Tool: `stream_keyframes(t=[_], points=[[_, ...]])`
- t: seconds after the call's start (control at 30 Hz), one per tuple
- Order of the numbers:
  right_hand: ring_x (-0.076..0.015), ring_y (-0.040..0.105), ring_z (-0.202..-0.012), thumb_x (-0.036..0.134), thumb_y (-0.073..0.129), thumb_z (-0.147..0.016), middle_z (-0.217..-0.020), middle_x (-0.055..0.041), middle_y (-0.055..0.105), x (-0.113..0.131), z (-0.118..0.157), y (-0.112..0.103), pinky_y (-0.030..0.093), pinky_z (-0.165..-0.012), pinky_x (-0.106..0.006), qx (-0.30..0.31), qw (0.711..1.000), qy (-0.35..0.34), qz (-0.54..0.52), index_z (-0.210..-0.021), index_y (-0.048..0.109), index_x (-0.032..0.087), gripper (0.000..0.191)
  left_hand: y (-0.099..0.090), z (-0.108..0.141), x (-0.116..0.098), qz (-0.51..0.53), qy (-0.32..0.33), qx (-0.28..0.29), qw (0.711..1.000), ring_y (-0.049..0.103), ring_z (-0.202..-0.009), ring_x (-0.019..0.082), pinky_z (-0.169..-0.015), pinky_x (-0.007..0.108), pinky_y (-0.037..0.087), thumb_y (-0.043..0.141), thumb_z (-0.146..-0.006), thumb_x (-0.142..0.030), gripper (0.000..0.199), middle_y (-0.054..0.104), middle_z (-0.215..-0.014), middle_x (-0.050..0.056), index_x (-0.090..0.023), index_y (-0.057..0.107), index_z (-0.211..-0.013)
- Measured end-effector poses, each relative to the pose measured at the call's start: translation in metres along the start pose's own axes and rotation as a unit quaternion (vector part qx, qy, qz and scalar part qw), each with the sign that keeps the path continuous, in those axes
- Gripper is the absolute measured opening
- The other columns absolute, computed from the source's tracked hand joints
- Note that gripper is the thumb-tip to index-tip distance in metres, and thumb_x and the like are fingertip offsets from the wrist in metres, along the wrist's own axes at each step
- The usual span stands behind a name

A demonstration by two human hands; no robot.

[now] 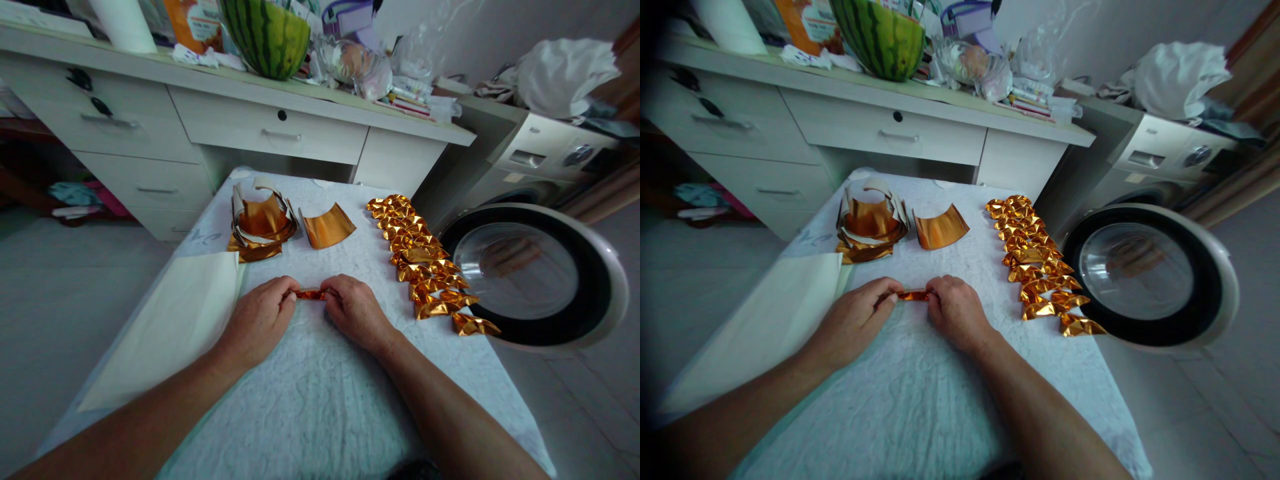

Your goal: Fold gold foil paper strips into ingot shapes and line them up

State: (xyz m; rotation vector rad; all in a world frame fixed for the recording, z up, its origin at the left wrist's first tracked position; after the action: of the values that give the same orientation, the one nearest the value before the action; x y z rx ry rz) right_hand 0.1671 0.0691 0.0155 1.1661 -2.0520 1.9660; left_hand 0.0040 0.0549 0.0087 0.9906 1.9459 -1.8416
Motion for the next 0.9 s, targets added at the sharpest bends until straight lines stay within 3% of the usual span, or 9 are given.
stream_keyframes(t=[0.33, 0.63, 0.77, 0.9], points=[[-0.0145, 0.06, -0.069, 0.012, 0.047, -0.088, -0.078, -0.0024, 0.067, 0.0028, 0.0006, 0.0014, 0.041, -0.068, -0.025, 0.013, 1.0, 0.018, -0.016, -0.095, 0.064, 0.017, 0.018, 0.0031, 0.0023, 0.0011, -0.04, -0.01, 0.018, 0.999, 0.067, -0.084, 0.022, -0.074, 0.033, 0.045, 0.031, -0.097, -0.028, 0.026, 0.07, -0.091, 0.003, -0.022, 0.055, -0.103], [-0.0163, 0.063, -0.076, 0.013, 0.042, -0.09, -0.086, -0.0042, 0.067, 0.0035, 0.004, 0.003, 0.042, -0.07, -0.026, 0.041, 0.999, -0.005, -0.013, -0.108, 0.057, 0.019, 0.023, 0.0011, 0.0036, -0.0025, -0.054, -0.011, 0.006, 0.998, 0.067, -0.071, 0.021, -0.065, 0.031, 0.043, 0.031, -0.094, -0.022, 0.031, 0.069, -0.08, 0.001, -0.021, 0.049, -0.12], [-0.0133, 0.056, -0.064, 0.012, 0.042, -0.089, -0.074, 0.0018, 0.061, 0.0043, 0.0045, 0.0003, 0.038, -0.063, -0.024, 0.031, 0.998, -0.025, -0.058, -0.117, 0.049, 0.02, 0.029, 0.0009, 0.0034, -0.0035, -0.011, -0.024, 0.019, 0.999, 0.065, -0.069, 0.02, -0.065, 0.03, 0.041, 0.031, -0.094, -0.025, 0.026, 0.065, -0.074, -0.001, -0.021, 0.046, -0.115], [-0.0095, 0.046, -0.053, 0.013, 0.041, -0.09, -0.062, 0.0074, 0.047, 0.0021, 0.0048, -0.0041, 0.032, -0.055, -0.02, 0.035, 0.983, -0.027, -0.176, -0.101, 0.046, 0.022, 0.015, -0.0013, 0.0025, -0.0029, 0.051, -0.033, 0.023, 0.998, 0.055, -0.058, 0.016, -0.059, 0.027, 0.035, 0.034, -0.094, -0.027, 0.014, 0.051, -0.061, -0.007, -0.023, 0.047, -0.097]])
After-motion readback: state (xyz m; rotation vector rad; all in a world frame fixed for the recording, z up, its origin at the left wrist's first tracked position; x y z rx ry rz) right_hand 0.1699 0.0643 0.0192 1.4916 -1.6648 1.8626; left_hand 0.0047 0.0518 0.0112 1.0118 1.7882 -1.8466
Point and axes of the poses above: each hand's wrist, its own z-axis away from the middle knuckle, its own y-axis out of the palm, x = y × z, the point moved 5 cm from there along -z, towards the middle knuckle
